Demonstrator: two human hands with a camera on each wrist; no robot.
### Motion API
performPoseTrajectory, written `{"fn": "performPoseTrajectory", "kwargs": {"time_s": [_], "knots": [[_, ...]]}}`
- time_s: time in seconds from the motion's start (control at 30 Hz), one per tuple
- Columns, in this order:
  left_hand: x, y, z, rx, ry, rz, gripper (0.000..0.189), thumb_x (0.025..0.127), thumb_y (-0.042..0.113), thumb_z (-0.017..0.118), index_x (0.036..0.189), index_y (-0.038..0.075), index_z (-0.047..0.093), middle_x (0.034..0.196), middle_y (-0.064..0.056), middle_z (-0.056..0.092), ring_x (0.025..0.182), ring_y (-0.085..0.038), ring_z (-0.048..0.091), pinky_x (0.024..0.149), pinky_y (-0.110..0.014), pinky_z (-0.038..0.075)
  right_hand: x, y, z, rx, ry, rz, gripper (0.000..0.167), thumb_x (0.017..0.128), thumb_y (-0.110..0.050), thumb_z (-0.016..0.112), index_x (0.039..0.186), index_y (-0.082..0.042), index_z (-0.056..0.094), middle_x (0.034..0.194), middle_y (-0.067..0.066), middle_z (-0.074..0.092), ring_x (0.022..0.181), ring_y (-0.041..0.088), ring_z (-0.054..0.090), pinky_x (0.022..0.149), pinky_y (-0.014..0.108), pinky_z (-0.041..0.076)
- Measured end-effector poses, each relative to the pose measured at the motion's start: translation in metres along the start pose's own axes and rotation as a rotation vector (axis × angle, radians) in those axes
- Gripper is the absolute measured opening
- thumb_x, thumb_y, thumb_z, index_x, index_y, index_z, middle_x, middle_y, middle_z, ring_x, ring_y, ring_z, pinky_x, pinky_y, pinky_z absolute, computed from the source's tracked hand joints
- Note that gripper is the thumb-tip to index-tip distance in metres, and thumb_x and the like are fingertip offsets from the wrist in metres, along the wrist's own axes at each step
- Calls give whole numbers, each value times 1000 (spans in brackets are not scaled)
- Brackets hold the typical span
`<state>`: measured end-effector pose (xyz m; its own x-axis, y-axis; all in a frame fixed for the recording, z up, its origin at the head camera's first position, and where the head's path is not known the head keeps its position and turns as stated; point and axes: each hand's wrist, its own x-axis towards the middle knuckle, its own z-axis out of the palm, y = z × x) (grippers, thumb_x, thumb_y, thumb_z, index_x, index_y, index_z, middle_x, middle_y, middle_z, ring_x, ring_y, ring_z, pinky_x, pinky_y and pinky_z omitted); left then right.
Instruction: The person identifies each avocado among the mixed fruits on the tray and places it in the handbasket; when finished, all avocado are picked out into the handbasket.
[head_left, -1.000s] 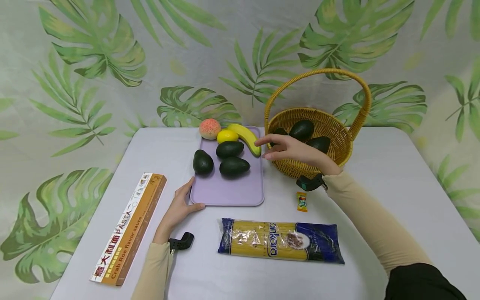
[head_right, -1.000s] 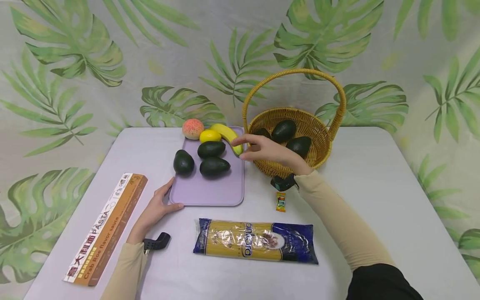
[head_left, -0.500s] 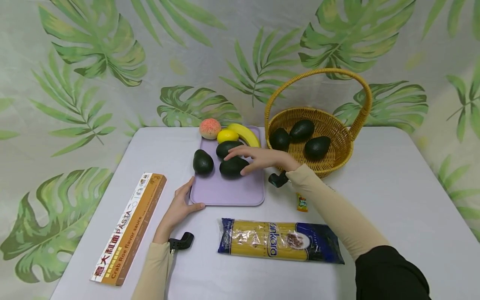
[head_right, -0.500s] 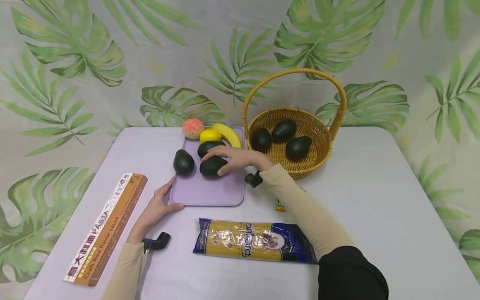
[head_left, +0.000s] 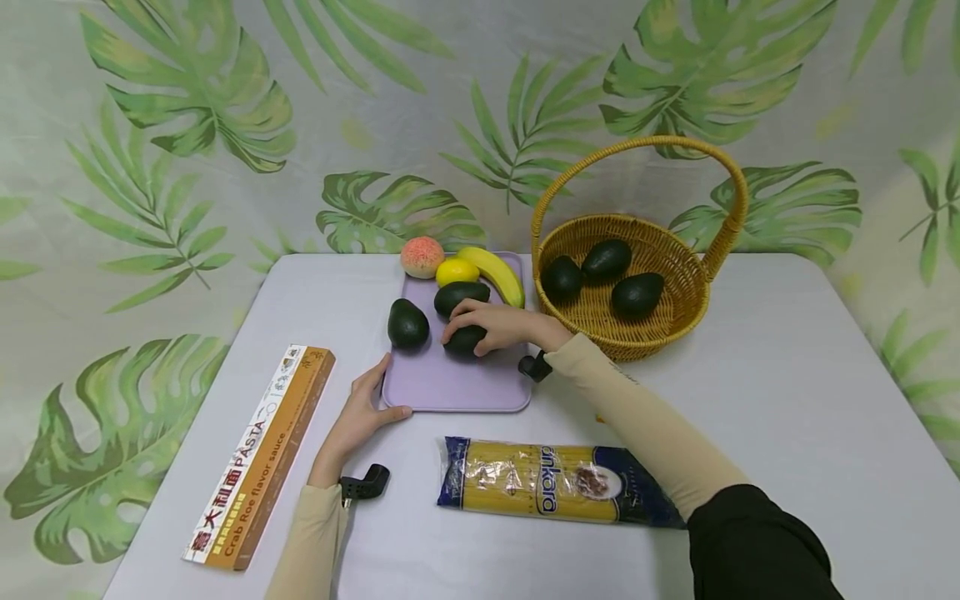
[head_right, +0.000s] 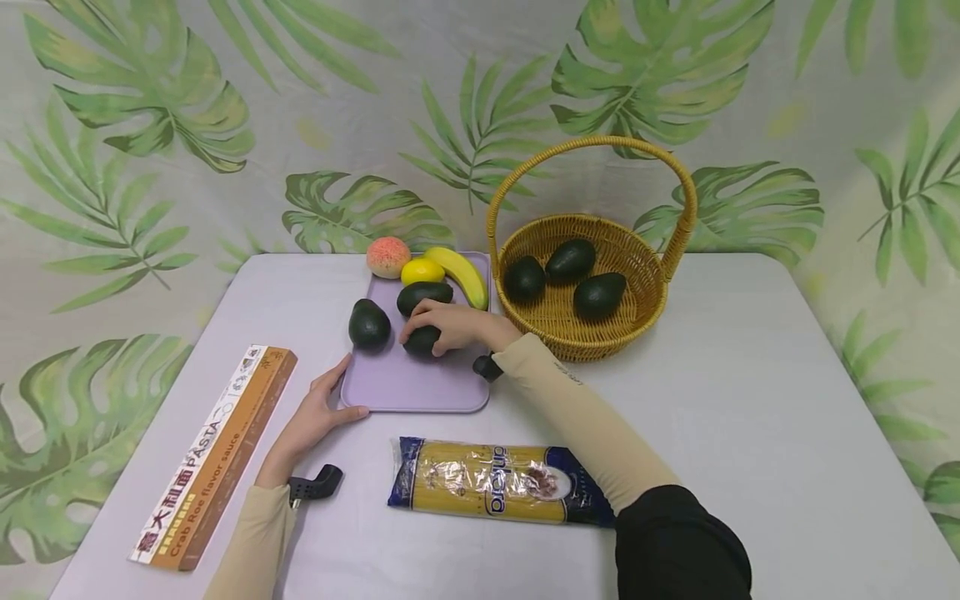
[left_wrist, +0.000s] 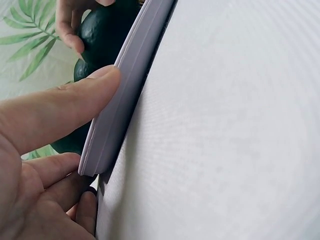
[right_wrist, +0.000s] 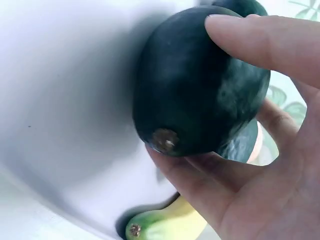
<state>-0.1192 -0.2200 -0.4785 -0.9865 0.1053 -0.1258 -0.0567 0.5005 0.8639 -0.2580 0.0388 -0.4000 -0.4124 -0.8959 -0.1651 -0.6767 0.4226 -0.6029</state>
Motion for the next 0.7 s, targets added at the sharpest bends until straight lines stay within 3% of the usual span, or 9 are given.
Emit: {"fn": "performPoseTrajectory", "kwargs": {"time_s": [0.27,0.5,0.7], "knots": [[0,1,1,6,2,10,95,80,16,78,152,3,18,154,-24,16,141,-38,6,112,-56,10,-30,1,-6,151,72,22,45,86,-6,66,129,-19,60,133,6,42,123,26,37,102,42,34],[0,0,1,14,0,3,95,80,17,77,153,5,17,154,-24,15,141,-38,7,111,-56,10,-85,-5,-34,335,184,19,45,92,-18,65,136,-20,53,140,5,38,125,25,38,104,52,32],[0,0,1,15,0,9,95,80,17,77,153,5,17,154,-24,16,141,-38,7,111,-56,11,-136,6,-55,413,320,98,47,92,-18,64,138,-18,51,136,6,39,122,28,41,104,50,33]]}}
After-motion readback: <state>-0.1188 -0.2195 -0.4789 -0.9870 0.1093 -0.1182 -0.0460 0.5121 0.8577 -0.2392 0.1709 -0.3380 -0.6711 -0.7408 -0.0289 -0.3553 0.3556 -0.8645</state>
